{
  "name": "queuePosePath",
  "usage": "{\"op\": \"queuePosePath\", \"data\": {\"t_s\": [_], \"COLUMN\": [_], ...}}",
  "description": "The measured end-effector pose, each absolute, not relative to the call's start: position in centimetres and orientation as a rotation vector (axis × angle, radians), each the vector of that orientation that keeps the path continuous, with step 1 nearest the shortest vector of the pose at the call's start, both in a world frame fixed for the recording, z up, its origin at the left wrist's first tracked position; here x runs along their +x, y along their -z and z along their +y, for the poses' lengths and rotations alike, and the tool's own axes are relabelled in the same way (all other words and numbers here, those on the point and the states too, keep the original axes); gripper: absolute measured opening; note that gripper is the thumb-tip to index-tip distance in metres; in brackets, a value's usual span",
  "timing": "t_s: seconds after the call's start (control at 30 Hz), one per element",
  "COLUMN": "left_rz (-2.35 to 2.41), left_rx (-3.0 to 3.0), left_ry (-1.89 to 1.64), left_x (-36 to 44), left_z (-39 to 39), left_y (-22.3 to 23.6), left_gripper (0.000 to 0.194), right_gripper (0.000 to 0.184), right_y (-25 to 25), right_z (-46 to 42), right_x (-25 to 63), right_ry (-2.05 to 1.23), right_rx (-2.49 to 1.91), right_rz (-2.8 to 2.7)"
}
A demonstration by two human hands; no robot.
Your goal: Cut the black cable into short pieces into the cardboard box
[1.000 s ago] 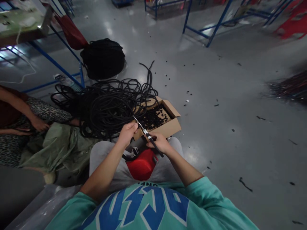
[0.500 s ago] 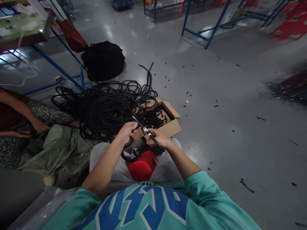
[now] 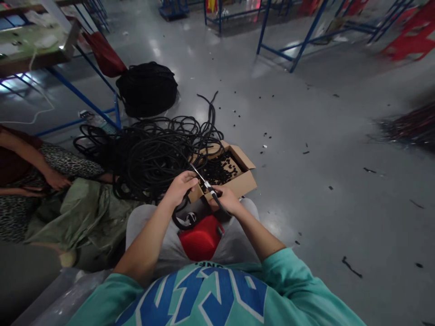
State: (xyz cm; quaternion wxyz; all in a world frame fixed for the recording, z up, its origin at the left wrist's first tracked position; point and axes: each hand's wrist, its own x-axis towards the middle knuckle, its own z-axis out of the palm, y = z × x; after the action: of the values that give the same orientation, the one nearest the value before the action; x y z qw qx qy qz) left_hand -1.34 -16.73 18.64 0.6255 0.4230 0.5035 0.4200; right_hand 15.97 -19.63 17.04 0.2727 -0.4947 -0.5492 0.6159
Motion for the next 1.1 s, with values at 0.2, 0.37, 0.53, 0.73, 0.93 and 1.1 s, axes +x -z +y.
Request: {"op": "queuePosePath", "data": {"t_s": [0.2,0.37,0.53,0.73,0.93,1.1], "left_rz": [1.290,1.165,1.059,1.017,0.925,0.834], "left_rx": [1.143,0.933,0.773,0.637,0.572,0.535], "left_ry": [-1.003,-0.939,-0.920,-0.836,-0.849,-0.784], "left_x": [-1.1,-1.0,-1.0,-1.3,-1.1,-1.1], "left_z": [-16.9,-16.9,-16.8,-16.3,-16.2,-16.4], "left_y": [-18.5,-19.6,-19.8,-18.4,-17.3,-17.3], "left_gripper": [0.019,0.032,0.038,0.035,0.037,0.032], "right_gripper": [0.050,0.052,0.045,0.039,0.046,0.054], "right_y": [-17.2,-17.5,-17.1,-15.6,-15.9,-16.8], "right_z": [-19.4,-19.2,-19.7,-19.9,-19.6,-18.9], "right_x": [16.2,16.4,16.1,15.8,15.9,16.1], "right_ry": [-1.744,-1.748,-1.659,-1.548,-1.702,-1.823], "right_rx": [-1.291,-1.224,-1.272,-1.334,-1.312,-1.168], "right_rz": [-1.430,-1.464,-1.498,-1.526,-1.428,-1.387]}}
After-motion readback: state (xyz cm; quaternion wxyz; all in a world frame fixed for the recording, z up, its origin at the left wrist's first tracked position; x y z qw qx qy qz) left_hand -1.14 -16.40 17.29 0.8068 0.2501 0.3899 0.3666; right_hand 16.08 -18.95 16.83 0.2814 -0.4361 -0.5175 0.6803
